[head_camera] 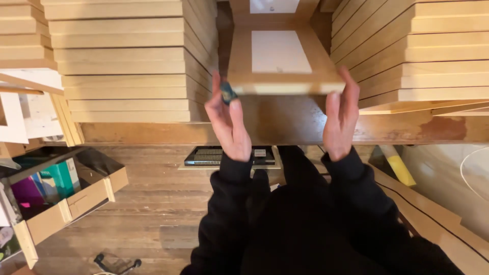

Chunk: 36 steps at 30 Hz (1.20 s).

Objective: The person is moving and organizing various stacks of framed artwork on a workbench.

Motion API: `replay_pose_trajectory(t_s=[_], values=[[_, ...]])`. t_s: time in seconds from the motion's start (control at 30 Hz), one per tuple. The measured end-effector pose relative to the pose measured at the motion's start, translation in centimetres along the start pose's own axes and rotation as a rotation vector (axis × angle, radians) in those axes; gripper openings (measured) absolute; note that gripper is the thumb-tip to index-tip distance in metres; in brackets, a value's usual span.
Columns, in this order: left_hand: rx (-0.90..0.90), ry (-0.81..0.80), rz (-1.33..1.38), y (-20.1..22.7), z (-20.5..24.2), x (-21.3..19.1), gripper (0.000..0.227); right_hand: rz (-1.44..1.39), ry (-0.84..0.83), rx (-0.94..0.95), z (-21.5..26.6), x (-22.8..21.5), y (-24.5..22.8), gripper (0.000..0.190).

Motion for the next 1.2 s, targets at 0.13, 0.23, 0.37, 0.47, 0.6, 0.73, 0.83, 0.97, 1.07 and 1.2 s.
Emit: replay_pose_trajectory(t_s=[0.13, 0.23, 0.37, 0.47, 0.6, 0.73, 0.83, 0.97, 1.07, 1.2], values=[[0.208, -0.061, -0.042, -0.5, -6.1, 3.0, 0.024, -0.291, 0.077, -0.090, -5.4, 1.3, -0.7, 0.054], [0.297, -0.073, 0.009, -2.5, -11.3, 4.4, 0.030, -0.403, 0.118, -0.144, -10.6, 2.8, 0.0, 0.055], [0.291, -0.011, 0.135, -5.2, -16.5, 5.3, 0.036, -0.422, 0.195, -0.227, -16.4, 5.6, 2.6, 0.055], [0.235, 0.039, 0.138, -6.3, -18.6, 5.9, 0.039, -0.427, 0.198, -0.234, -18.5, 5.8, 2.2, 0.057], [0.253, 0.017, 0.125, -7.8, -20.7, 5.6, 0.042, -0.444, 0.185, -0.258, -19.7, 5.9, 1.5, 0.053], [0.217, 0.049, 0.029, -9.0, -21.5, 5.1, 0.044, -0.431, 0.175, -0.249, -20.7, 6.4, 2.6, 0.053], [0.212, 0.057, 0.021, -9.0, -21.5, 4.6, 0.046, -0.401, 0.163, -0.212, -20.5, 6.8, 3.4, 0.051], [0.183, 0.057, -0.011, -10.3, -21.9, 4.0, 0.048, -0.255, 0.170, -0.128, -21.0, 7.2, 4.9, 0.046], [0.153, 0.063, -0.013, -10.0, -21.5, 4.2, 0.047, -0.126, 0.238, -0.184, -20.8, 7.4, 5.7, 0.043], [0.154, 0.095, -0.074, -9.6, -20.7, 4.2, 0.047, -0.087, 0.265, -0.203, -19.7, 6.8, 3.3, 0.040]])
Point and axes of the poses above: each hand's wrist, its own z-axis away from the middle knuckle, its own x-axis out of the palm, y = z × x, the point moved 2 cm from there along -z, towards the middle knuckle, and after that the axes turned 8 degrees about z, right-handed, at the moved point
